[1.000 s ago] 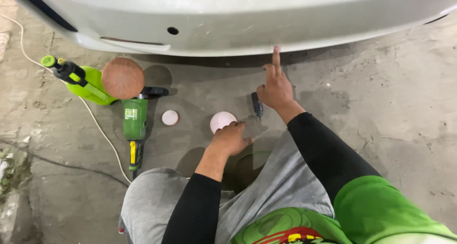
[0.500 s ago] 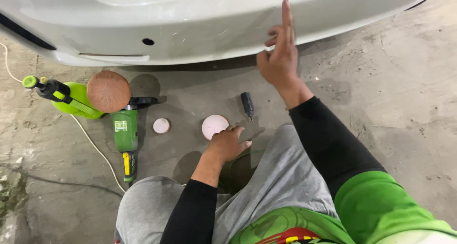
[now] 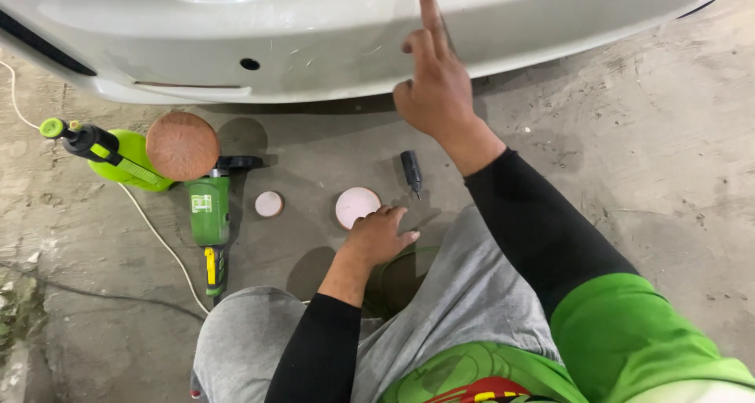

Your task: Polishing and detailing the lower rear bumper of a white car using a power buffer and buffing compound.

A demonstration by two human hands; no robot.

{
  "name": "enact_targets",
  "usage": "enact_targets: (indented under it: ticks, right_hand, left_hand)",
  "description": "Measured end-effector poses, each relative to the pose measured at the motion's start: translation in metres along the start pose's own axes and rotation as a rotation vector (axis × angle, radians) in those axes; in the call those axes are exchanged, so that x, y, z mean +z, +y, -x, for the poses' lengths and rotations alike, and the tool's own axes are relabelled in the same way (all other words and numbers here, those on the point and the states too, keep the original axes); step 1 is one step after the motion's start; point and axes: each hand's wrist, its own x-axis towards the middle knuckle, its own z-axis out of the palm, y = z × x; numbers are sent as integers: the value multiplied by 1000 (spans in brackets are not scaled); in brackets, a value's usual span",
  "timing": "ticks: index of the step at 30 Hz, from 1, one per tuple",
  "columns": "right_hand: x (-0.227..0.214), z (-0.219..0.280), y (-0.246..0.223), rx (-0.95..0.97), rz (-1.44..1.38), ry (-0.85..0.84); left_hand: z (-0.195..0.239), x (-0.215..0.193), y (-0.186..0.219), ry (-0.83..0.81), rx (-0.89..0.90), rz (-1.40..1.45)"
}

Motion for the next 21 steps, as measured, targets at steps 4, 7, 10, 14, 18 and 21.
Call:
enact_targets:
  ticks: [4, 7, 10, 14, 18, 21]
  right_hand:
    - [18, -3, -14, 89, 18, -153]
    - [16, 5, -26, -11, 28, -67]
    - [28, 18, -28, -60, 20, -26]
    - [63, 64, -27, 22, -62, -238]
    - [100, 120, -44, 54, -261, -524]
    - [130, 158, -63, 98, -378, -702]
  left_hand:
    - [2, -3, 0, 5, -16, 5]
    - [-1, 6, -8, 42, -10, 7]
    - [-2, 4, -9, 76, 2, -13]
    - [0, 2, -19, -16, -110, 57]
    - [-3, 32, -72, -35, -250, 155]
    - [-8, 59, -124, -115, -398, 225]
